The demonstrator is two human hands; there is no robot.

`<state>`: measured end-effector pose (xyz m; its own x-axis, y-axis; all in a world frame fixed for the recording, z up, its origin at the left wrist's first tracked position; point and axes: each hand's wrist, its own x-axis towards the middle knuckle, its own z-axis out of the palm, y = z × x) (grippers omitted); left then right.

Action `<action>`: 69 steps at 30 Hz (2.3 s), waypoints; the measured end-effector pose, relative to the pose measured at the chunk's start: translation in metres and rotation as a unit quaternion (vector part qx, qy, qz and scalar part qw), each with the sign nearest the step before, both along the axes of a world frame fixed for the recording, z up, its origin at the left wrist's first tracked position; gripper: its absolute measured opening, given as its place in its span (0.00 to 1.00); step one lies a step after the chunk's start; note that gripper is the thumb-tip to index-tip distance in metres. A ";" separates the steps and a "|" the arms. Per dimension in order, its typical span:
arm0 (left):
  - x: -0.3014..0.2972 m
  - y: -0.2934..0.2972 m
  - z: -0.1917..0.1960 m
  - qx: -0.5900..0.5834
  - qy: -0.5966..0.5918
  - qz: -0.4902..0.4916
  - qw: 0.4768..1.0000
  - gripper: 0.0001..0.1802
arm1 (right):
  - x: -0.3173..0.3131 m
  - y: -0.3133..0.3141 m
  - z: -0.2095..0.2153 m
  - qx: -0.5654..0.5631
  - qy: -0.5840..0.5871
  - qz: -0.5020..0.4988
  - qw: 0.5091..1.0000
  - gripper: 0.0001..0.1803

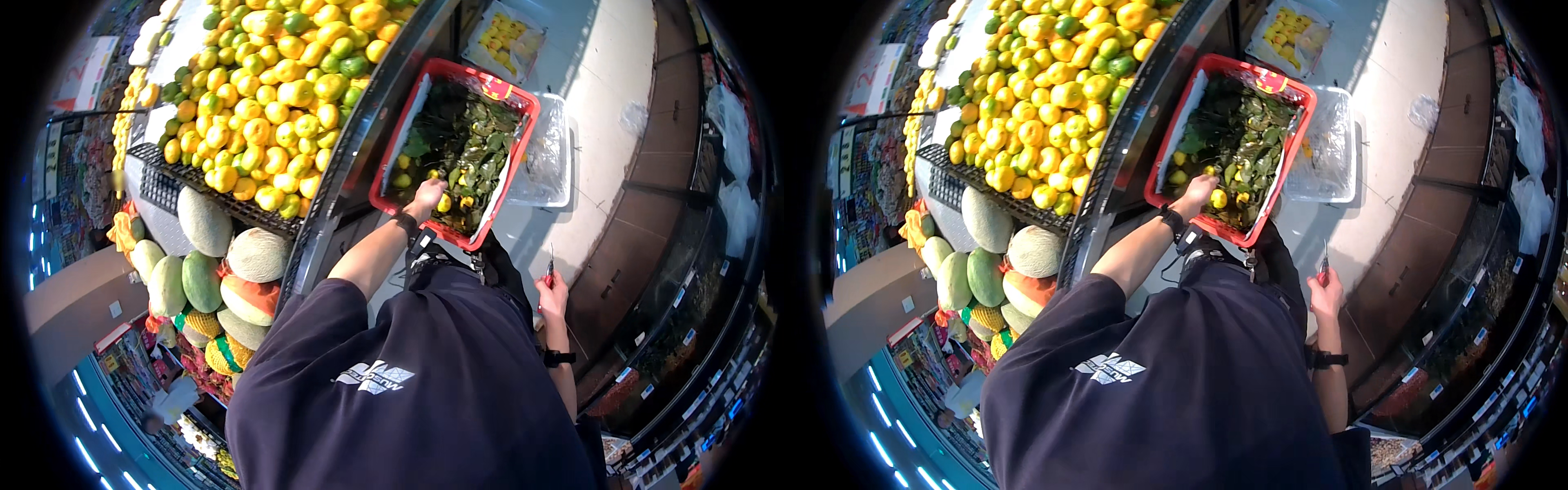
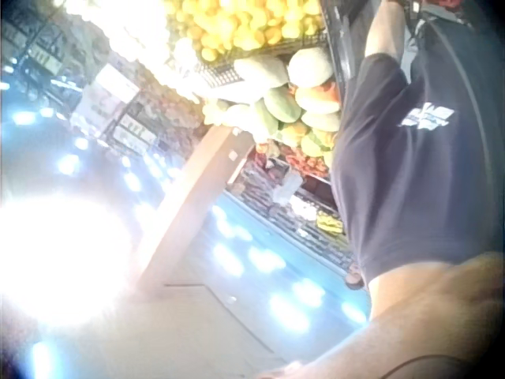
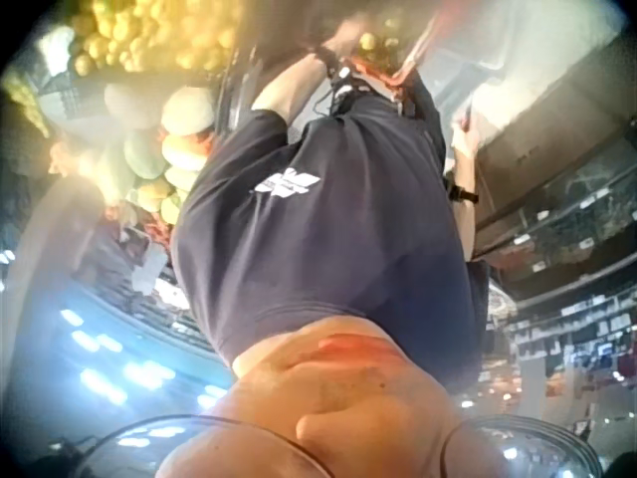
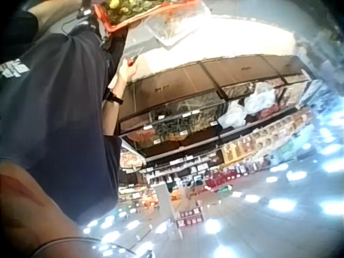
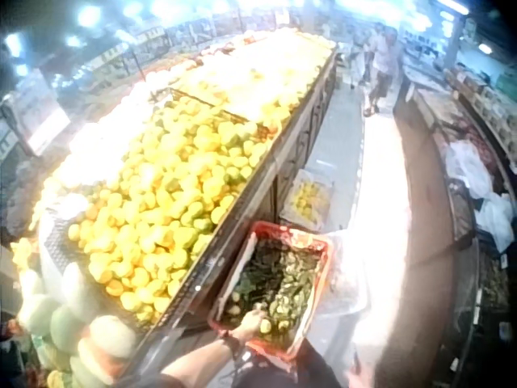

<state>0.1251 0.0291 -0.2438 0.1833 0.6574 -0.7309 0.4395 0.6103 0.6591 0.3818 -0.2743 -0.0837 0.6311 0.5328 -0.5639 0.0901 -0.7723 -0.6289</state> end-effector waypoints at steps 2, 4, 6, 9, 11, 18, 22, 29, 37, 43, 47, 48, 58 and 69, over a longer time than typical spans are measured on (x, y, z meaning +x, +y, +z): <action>0.008 -0.011 -0.007 0.100 0.188 -0.213 0.953 0.22 | 0.011 -0.015 0.003 -0.033 0.010 -0.010 0.999 0.17; 0.015 -0.027 -0.032 0.101 0.241 -0.269 0.927 0.23 | 0.022 -0.033 0.008 -0.022 0.017 -0.022 0.999 0.17; 0.018 -0.042 -0.050 0.131 0.291 -0.285 0.904 0.23 | 0.027 -0.042 0.021 -0.041 0.027 -0.058 0.997 0.16; 0.036 -0.038 -0.042 0.127 0.364 -0.337 0.859 0.21 | 0.046 -0.059 0.020 -0.038 0.005 -0.061 0.997 0.17; 0.039 -0.033 -0.044 0.088 0.392 -0.368 0.839 0.21 | 0.051 -0.070 0.022 -0.061 -0.012 -0.066 0.996 0.19; 0.031 -0.033 -0.014 0.028 0.370 -0.403 0.837 0.36 | 0.054 -0.067 0.021 -0.038 -0.007 -0.064 0.997 0.23; 0.012 -0.034 -0.015 0.085 0.303 -0.284 0.906 0.36 | 0.045 -0.038 0.027 -0.044 0.010 -0.022 0.999 0.24; -0.033 -0.015 0.020 0.213 0.183 -0.256 0.925 0.24 | 0.000 0.055 0.046 0.039 -0.001 0.065 0.997 0.30; 0.002 -0.037 0.009 0.217 0.113 -0.373 0.895 0.25 | -0.044 0.066 0.069 0.059 -0.074 0.174 0.980 0.33; 0.042 -0.061 -0.019 0.108 0.210 -0.501 0.832 0.19 | -0.027 -0.003 0.062 -0.017 -0.064 0.115 0.991 0.32; 0.069 -0.056 -0.014 0.092 0.288 -0.472 0.828 0.13 | -0.010 -0.039 0.059 -0.023 -0.114 0.072 0.991 0.30; 0.072 -0.050 -0.016 0.091 0.295 -0.498 0.810 0.13 | -0.003 -0.047 0.057 -0.020 -0.112 0.066 0.991 0.30; 0.022 -0.031 0.012 0.110 0.292 -0.430 0.847 0.12 | 0.013 -0.003 0.057 0.001 -0.095 0.097 0.991 0.31; -0.048 -0.001 0.147 0.052 -0.091 -0.055 0.993 0.08 | -0.065 0.105 0.040 0.181 0.143 0.071 0.971 0.25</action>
<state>0.0766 0.0280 -0.0969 0.3809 0.6962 -0.6085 0.3674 0.4899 0.7906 0.3169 -0.1690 -0.0439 0.3831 0.7984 -0.4645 -0.0387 -0.4886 -0.8717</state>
